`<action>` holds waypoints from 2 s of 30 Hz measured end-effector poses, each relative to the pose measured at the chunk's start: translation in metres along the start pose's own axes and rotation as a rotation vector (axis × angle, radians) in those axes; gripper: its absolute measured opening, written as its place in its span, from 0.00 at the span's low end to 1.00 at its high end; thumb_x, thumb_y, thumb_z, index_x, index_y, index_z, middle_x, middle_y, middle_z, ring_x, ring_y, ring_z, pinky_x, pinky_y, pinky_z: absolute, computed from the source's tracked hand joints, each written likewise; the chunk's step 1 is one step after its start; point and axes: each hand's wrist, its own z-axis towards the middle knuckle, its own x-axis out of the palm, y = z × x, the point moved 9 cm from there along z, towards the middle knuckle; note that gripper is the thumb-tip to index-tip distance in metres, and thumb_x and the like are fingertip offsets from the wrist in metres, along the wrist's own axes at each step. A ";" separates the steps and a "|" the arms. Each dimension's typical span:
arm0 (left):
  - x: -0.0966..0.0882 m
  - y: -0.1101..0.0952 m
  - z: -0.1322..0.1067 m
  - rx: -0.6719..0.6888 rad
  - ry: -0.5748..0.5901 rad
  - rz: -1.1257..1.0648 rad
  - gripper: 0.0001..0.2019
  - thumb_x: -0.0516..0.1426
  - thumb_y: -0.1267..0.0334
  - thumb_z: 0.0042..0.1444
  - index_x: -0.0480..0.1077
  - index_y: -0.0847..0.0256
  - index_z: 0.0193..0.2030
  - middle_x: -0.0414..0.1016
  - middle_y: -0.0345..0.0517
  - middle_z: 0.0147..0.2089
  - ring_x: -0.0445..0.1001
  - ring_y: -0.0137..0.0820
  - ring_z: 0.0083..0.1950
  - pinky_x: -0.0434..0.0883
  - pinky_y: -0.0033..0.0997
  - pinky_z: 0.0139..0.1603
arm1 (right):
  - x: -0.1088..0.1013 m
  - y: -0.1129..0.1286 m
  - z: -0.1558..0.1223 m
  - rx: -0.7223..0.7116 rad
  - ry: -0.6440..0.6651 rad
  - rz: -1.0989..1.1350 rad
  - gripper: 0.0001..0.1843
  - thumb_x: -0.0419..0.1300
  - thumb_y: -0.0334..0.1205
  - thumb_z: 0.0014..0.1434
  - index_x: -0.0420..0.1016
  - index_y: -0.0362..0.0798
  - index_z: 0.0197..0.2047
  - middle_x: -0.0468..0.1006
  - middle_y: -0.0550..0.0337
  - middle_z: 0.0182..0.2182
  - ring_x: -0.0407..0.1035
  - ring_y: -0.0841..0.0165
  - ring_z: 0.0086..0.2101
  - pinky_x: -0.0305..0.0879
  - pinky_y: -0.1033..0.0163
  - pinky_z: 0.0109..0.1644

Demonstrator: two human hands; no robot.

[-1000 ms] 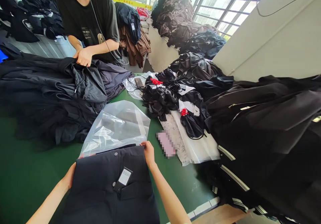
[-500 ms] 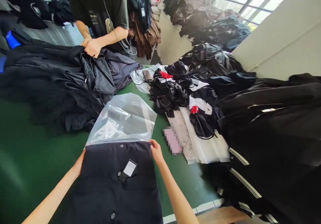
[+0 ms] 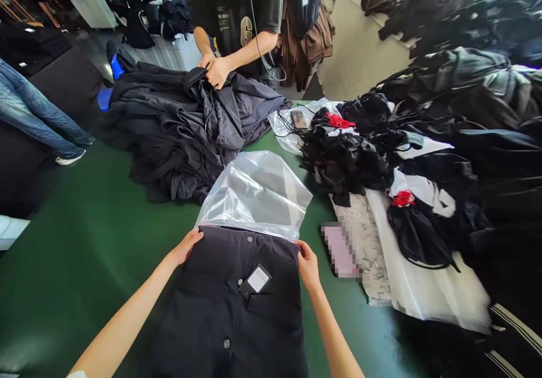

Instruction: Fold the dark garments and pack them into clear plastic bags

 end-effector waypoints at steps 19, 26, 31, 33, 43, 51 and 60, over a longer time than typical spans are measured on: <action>-0.052 0.014 0.024 0.194 -0.389 0.570 0.23 0.52 0.47 0.53 0.74 0.64 0.43 0.76 0.55 0.50 0.70 0.44 0.57 0.63 0.39 0.60 | 0.006 0.020 -0.031 -0.448 -0.063 -0.534 0.13 0.47 0.37 0.56 0.67 0.48 0.43 0.72 0.49 0.42 0.67 0.59 0.44 0.66 0.51 0.49; -0.042 0.004 0.006 0.078 -0.164 1.091 0.21 0.47 0.54 0.54 0.72 0.64 0.46 0.77 0.57 0.46 0.73 0.46 0.52 0.67 0.38 0.51 | 0.001 0.013 -0.037 -0.324 -0.005 -0.396 0.09 0.50 0.38 0.55 0.68 0.48 0.39 0.72 0.55 0.33 0.67 0.65 0.33 0.67 0.60 0.37; -0.034 -0.036 -0.037 -0.138 -0.277 1.398 0.22 0.50 0.54 0.53 0.70 0.67 0.48 0.77 0.58 0.37 0.75 0.49 0.44 0.70 0.45 0.45 | 0.002 0.025 -0.038 -0.272 0.041 -0.287 0.09 0.51 0.42 0.56 0.68 0.49 0.37 0.71 0.57 0.31 0.66 0.65 0.33 0.66 0.61 0.36; 0.018 -0.072 -0.050 0.100 -0.464 1.607 0.20 0.47 0.58 0.56 0.70 0.68 0.48 0.76 0.63 0.40 0.72 0.53 0.48 0.66 0.52 0.49 | 0.005 0.024 -0.035 -0.265 0.040 -0.263 0.08 0.50 0.43 0.57 0.68 0.50 0.36 0.71 0.56 0.32 0.66 0.65 0.33 0.66 0.60 0.37; 0.266 0.077 -0.005 0.745 0.247 1.681 0.29 0.47 0.63 0.59 0.50 0.63 0.68 0.45 0.52 0.71 0.41 0.43 0.71 0.43 0.52 0.69 | -0.004 0.004 -0.030 -0.278 -0.195 -0.193 0.09 0.48 0.42 0.61 0.67 0.50 0.37 0.70 0.55 0.36 0.66 0.64 0.38 0.65 0.58 0.42; 0.268 0.066 0.022 0.592 0.095 1.628 0.29 0.51 0.64 0.54 0.57 0.62 0.65 0.49 0.58 0.69 0.46 0.52 0.69 0.46 0.59 0.65 | -0.006 -0.007 -0.034 -0.413 -0.220 -0.455 0.11 0.47 0.39 0.63 0.70 0.49 0.40 0.72 0.52 0.42 0.66 0.63 0.42 0.63 0.56 0.46; 0.228 0.017 -0.033 0.548 0.417 1.465 0.19 0.46 0.65 0.59 0.70 0.55 0.54 0.72 0.50 0.54 0.68 0.41 0.57 0.61 0.43 0.62 | -0.013 -0.030 -0.046 -0.386 -0.117 -0.375 0.09 0.49 0.39 0.62 0.70 0.50 0.39 0.71 0.52 0.39 0.67 0.64 0.38 0.66 0.57 0.43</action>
